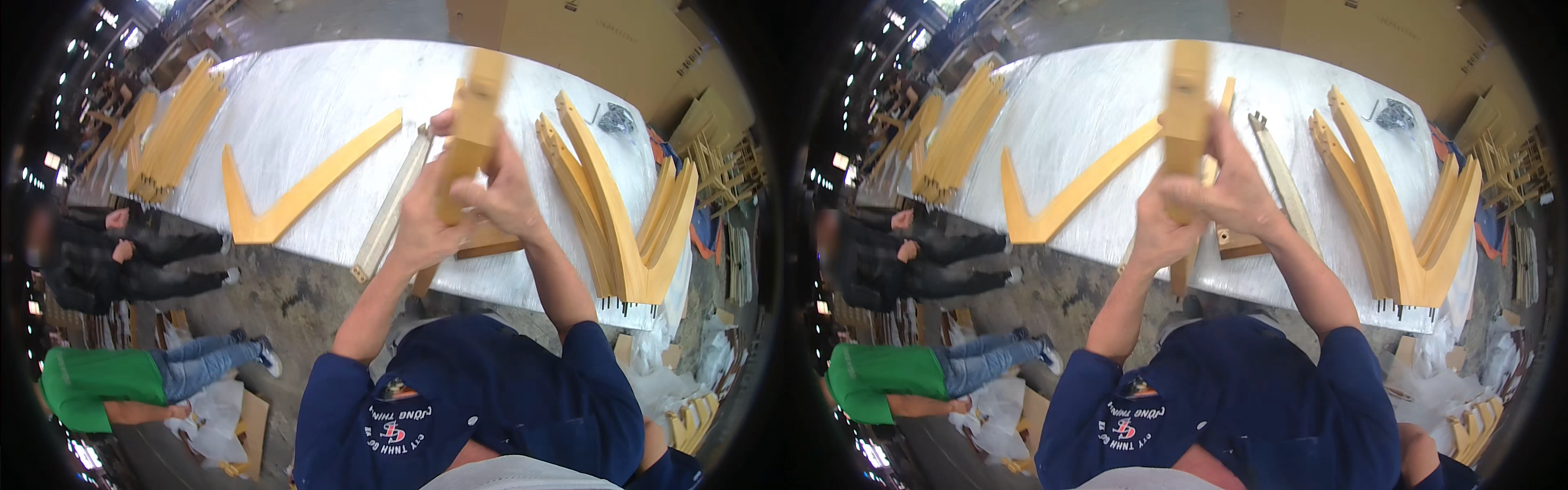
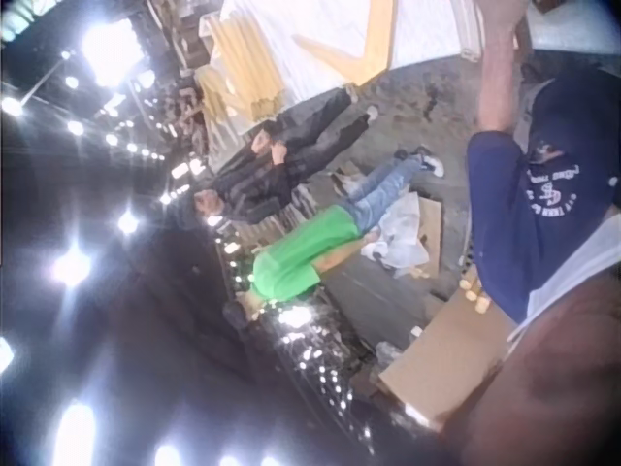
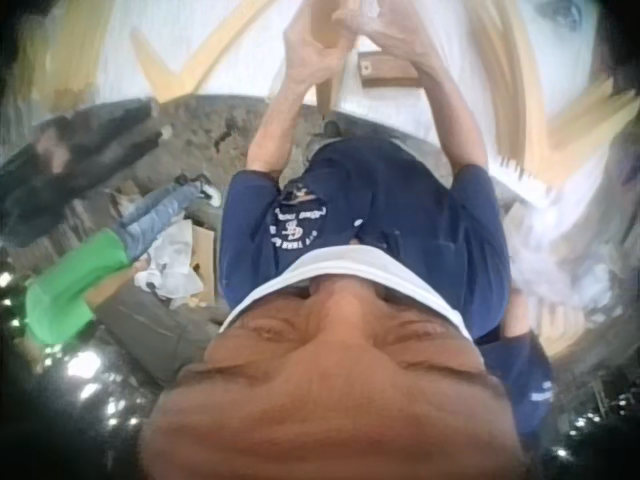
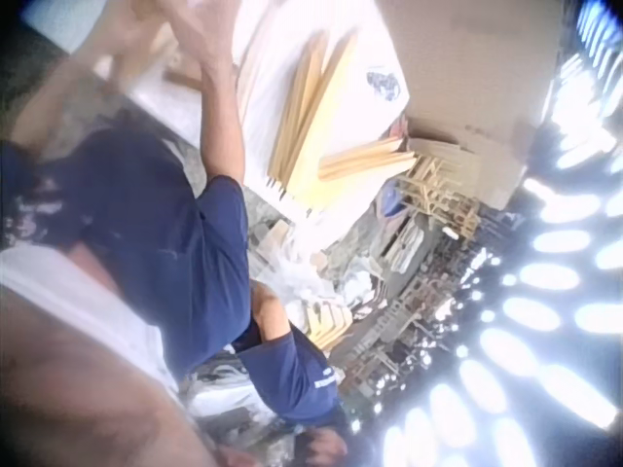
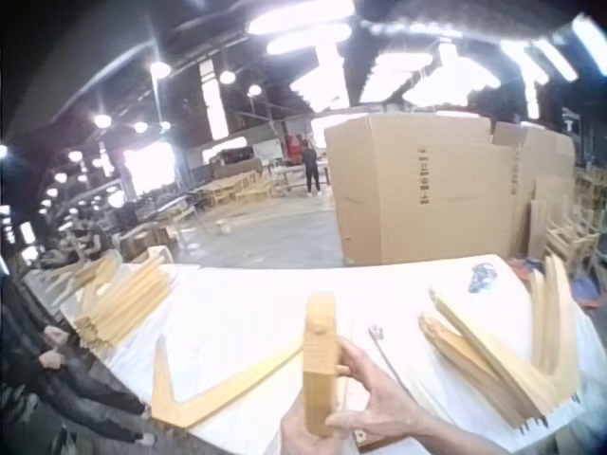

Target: The person repeatedly picks up L-shaped wooden chair legs from a pile, wipes them with a cloth, and places them on a table. They also handle straight wooden dowels and small wooden blocks, moving them around the workspace.

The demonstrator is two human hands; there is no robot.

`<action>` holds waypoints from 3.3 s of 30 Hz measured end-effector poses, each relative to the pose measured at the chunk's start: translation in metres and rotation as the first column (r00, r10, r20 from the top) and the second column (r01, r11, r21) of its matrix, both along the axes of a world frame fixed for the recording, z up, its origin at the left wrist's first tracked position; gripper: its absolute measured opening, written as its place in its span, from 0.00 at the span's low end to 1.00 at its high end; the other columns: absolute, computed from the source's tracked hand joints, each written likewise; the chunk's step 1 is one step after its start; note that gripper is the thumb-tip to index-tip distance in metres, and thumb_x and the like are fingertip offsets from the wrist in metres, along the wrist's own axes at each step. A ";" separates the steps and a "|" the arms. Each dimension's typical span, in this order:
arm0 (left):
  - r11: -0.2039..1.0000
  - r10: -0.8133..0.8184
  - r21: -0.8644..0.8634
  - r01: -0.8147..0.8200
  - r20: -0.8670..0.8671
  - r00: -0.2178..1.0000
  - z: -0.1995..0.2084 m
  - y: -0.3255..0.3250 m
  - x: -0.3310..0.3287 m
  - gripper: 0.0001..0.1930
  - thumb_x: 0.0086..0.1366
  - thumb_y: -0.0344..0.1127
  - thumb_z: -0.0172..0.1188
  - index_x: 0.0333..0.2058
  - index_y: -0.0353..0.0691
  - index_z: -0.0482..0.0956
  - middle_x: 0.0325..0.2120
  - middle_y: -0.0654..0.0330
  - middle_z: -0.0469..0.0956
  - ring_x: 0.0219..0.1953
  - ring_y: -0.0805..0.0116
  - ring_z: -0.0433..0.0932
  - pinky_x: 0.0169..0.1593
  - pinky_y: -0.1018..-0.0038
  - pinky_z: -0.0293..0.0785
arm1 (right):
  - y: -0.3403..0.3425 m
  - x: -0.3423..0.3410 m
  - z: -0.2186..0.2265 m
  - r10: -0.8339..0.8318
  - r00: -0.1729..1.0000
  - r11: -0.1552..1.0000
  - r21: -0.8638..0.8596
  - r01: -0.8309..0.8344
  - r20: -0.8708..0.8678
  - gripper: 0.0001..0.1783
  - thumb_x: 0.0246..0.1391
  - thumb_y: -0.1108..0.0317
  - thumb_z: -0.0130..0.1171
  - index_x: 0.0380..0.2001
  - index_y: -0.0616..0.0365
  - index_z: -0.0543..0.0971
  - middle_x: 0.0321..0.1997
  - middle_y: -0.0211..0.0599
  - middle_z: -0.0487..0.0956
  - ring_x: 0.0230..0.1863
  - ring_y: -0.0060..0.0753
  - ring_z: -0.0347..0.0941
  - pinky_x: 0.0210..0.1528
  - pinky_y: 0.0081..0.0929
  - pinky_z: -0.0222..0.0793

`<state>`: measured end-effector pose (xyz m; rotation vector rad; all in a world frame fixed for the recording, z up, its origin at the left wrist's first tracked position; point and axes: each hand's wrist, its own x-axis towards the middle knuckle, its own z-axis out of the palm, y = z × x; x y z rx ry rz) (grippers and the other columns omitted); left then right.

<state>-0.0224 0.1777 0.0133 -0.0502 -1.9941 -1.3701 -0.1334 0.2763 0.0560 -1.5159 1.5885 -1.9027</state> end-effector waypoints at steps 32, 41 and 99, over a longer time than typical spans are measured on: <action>0.842 0.231 0.318 -0.436 0.518 0.824 -0.157 -0.125 0.114 0.29 0.49 0.38 0.74 0.48 0.31 0.75 0.36 0.51 0.83 0.38 0.65 0.82 0.44 0.70 0.77 | -0.022 -0.010 0.008 0.149 0.914 0.962 -0.268 -0.047 0.378 0.20 0.58 0.62 0.56 0.50 0.60 0.69 0.37 0.36 0.69 0.39 0.29 0.66 0.48 0.34 0.64; 0.912 0.346 0.119 -0.393 0.290 0.892 -0.129 -0.081 0.074 0.30 0.56 0.31 0.64 0.56 0.25 0.68 0.44 0.35 0.79 0.50 0.50 0.80 0.53 0.65 0.74 | -0.023 -0.008 0.010 0.028 0.951 0.969 -0.240 0.050 0.308 0.23 0.57 0.66 0.58 0.53 0.64 0.67 0.44 0.41 0.71 0.46 0.34 0.71 0.52 0.37 0.72; 0.986 0.002 0.165 0.008 -0.056 0.998 -0.096 -0.054 0.046 0.39 0.68 0.57 0.55 0.69 0.42 0.55 0.52 0.50 0.71 0.52 0.60 0.74 0.55 0.65 0.71 | -0.078 0.045 0.029 -0.133 0.970 0.954 -0.240 0.181 0.205 0.22 0.53 0.62 0.65 0.45 0.67 0.74 0.36 0.42 0.80 0.36 0.29 0.78 0.40 0.25 0.76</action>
